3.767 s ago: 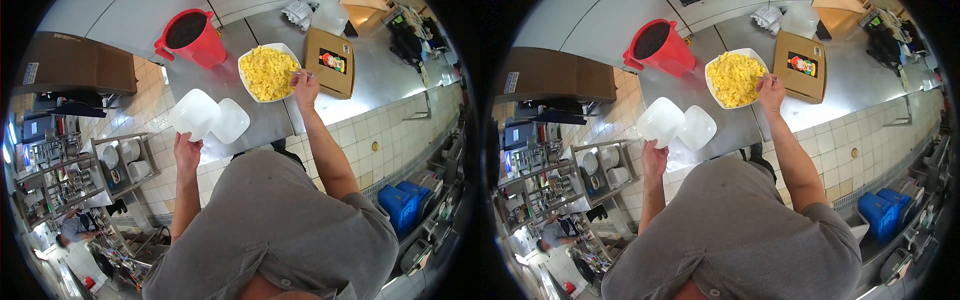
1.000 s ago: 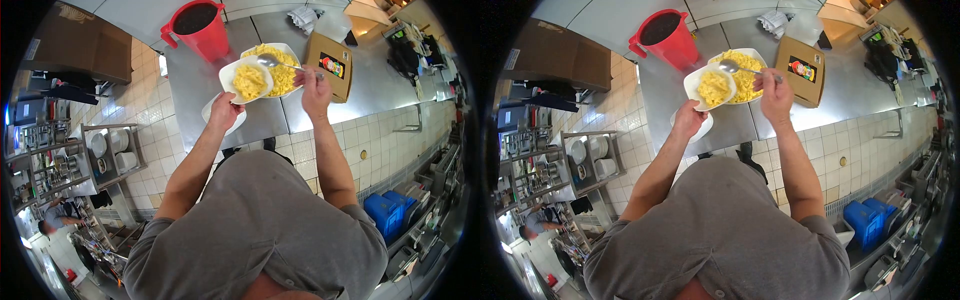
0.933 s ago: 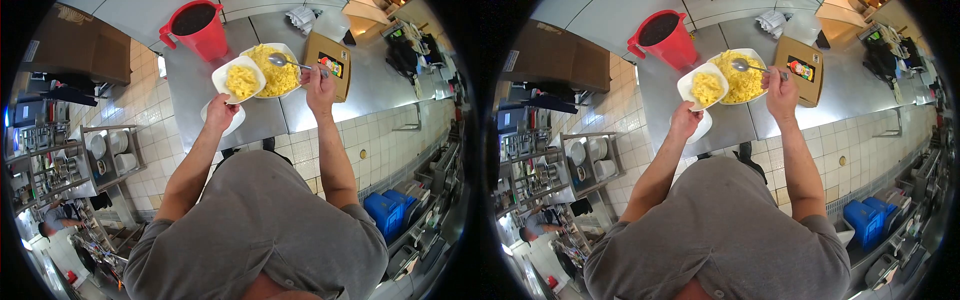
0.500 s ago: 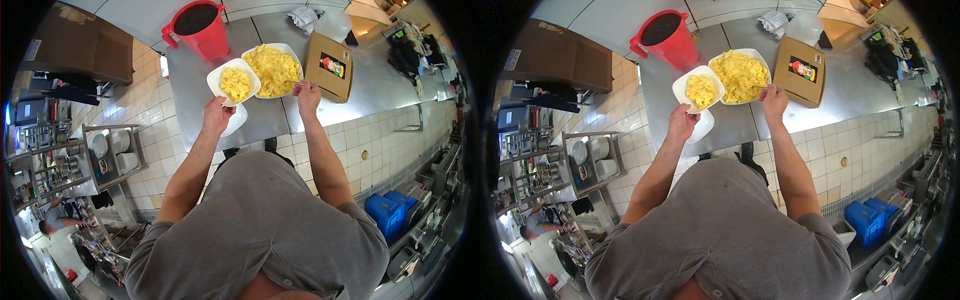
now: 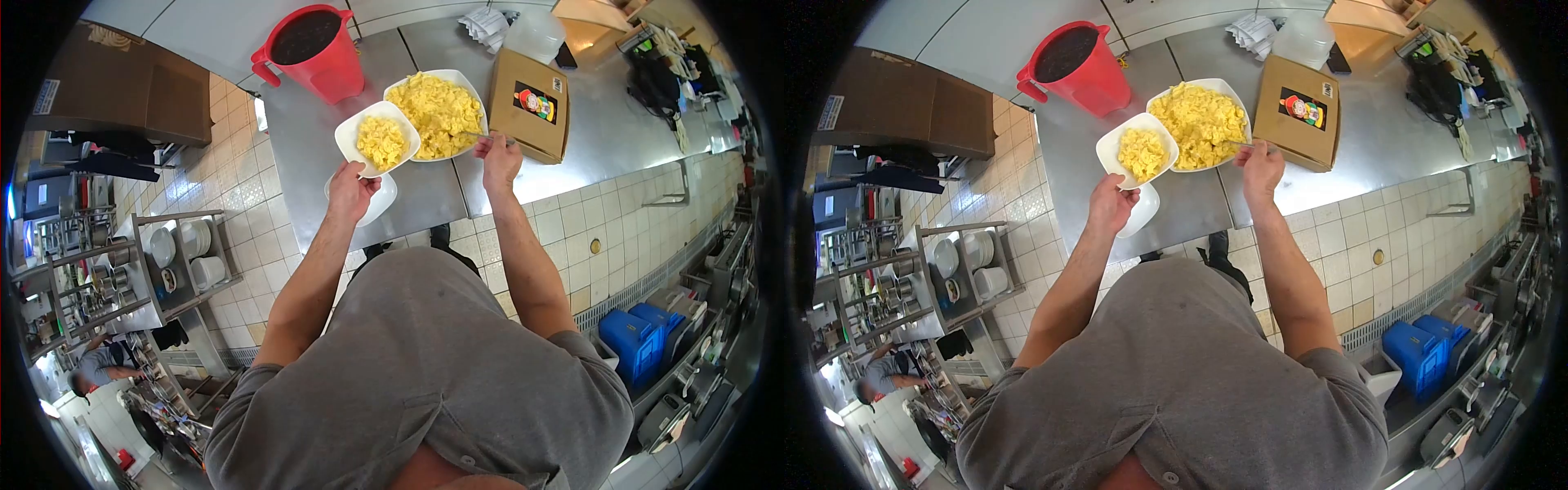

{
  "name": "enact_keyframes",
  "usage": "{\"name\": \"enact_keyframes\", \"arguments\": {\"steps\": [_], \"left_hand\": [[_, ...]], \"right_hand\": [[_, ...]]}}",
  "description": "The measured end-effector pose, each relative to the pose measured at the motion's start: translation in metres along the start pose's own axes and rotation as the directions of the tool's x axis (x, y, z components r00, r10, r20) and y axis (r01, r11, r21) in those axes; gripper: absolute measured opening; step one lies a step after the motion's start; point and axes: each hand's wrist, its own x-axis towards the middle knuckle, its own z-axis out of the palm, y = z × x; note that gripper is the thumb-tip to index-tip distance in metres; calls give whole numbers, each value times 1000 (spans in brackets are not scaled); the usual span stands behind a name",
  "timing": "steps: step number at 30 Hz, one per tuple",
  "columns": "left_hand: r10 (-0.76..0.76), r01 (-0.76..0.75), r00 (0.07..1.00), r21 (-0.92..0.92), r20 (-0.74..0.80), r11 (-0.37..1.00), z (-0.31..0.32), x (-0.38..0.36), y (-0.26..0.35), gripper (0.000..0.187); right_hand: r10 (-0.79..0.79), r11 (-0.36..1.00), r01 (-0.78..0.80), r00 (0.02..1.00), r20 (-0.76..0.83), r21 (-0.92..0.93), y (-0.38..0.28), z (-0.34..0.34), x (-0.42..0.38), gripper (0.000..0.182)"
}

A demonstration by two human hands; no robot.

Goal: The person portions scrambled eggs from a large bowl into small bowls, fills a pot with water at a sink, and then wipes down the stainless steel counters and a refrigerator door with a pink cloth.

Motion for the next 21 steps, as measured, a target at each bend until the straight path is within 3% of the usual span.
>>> {"name": "enact_keyframes", "arguments": {"steps": [4, 11, 13, 14, 16, 19, 21], "left_hand": [[9, -9, 1000, 3, 11, 1000, -2, 2, 0, 27], [17, -17, 1000, -8, 18, 1000, -1, 4, 1, 26], [16, -17, 999, 14, 30, 1000, -2, 4, 2, 26], [15, -15, 1000, 22, 24, 1000, -2, 5, 3, 26], [14, -14, 1000, 30, 15, 999, -4, 4, 5, 26], [34, -35, 999, 30, 7, 999, -7, 2, 9, 27], [45, -46, 999, 24, 13, 999, -11, 1, 10, 27]], "right_hand": [[-171, 953, 187, 981, 87, -239, -22, 2, -1, 24], [-45, 999, 45, 999, 11, -16, 1, 9, 12, 24], [-222, 950, 246, 965, 141, -191, 3, 14, 7, 23], [-222, 950, 246, 965, 141, -190, 0, 14, 5, 23], [-456, 736, 546, 837, 303, -400, -11, 14, -1, 21], [-548, 658, 621, 783, 294, -427, -34, 13, -6, 21], [-517, 727, 595, 803, 298, -342, -33, 16, -7, 20]]}}
